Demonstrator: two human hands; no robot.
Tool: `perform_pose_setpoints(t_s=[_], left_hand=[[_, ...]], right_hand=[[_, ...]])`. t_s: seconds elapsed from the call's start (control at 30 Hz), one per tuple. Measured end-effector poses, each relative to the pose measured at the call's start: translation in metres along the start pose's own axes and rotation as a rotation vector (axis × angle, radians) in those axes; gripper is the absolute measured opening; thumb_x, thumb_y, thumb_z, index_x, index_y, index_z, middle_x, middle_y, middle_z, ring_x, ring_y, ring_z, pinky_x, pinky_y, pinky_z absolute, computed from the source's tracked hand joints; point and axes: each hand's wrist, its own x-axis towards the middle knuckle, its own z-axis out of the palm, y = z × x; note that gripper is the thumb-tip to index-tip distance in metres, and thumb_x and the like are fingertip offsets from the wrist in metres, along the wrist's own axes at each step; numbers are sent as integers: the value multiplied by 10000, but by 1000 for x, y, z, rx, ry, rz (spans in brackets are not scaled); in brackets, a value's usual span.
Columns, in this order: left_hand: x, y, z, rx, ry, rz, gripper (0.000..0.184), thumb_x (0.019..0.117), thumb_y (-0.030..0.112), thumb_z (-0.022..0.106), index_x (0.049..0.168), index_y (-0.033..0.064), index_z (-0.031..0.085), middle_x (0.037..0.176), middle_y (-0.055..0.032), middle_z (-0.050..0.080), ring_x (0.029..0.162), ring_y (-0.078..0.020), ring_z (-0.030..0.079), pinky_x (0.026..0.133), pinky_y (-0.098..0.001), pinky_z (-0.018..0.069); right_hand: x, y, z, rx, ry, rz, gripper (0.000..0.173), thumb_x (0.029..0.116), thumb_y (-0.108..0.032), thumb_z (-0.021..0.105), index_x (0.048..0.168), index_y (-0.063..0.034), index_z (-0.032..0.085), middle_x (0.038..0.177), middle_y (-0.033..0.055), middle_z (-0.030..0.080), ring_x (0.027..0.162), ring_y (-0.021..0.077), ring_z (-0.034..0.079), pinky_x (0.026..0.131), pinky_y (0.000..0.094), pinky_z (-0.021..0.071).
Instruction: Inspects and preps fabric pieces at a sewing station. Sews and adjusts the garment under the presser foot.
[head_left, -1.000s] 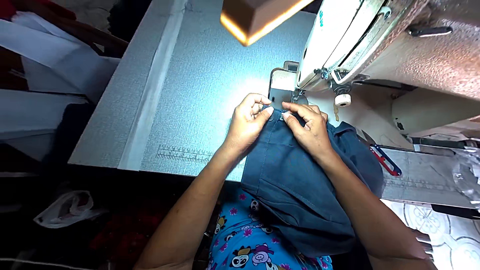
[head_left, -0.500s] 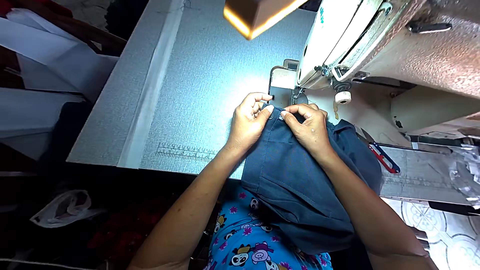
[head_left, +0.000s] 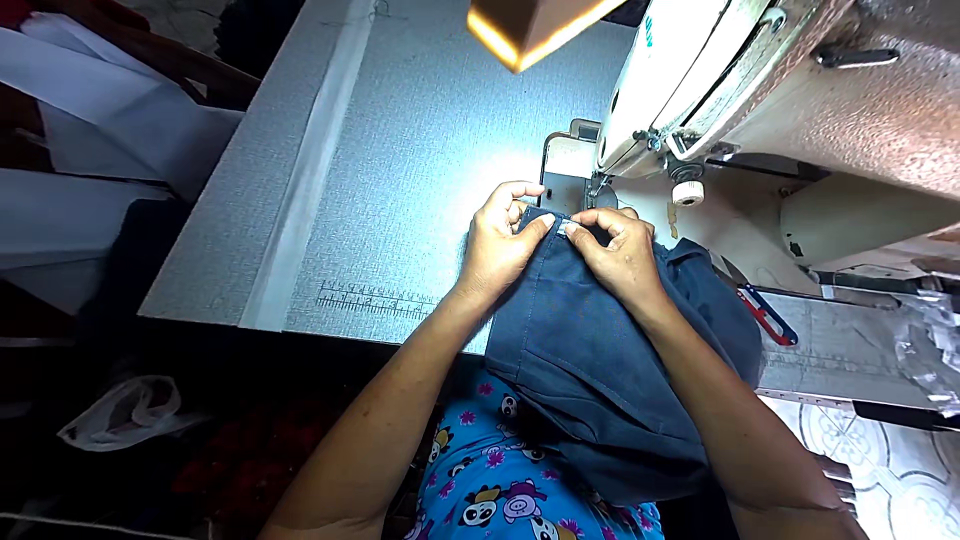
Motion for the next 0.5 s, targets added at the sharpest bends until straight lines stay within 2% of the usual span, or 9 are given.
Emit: perform_pose_setpoints(t_s=[0.37, 0.5], left_hand=[[0, 0, 1, 49, -17, -1, 421, 884, 24, 752, 1266, -9, 579, 895, -18, 713, 788, -25, 682, 756, -191, 566], [-1, 0, 1, 47, -8, 9, 410, 881, -3, 742, 1258, -20, 582, 889, -25, 717, 781, -28, 685, 753, -196, 570]], right_hand=[[0, 0, 2, 25, 3, 2, 150, 933, -212, 688, 917, -98, 784, 933, 7, 758, 960, 161, 621, 991, 499, 318], [0, 0, 3, 22, 0, -4, 159, 928, -215, 689, 926, -91, 788, 947, 26, 762, 989, 184, 632, 999, 516, 326]])
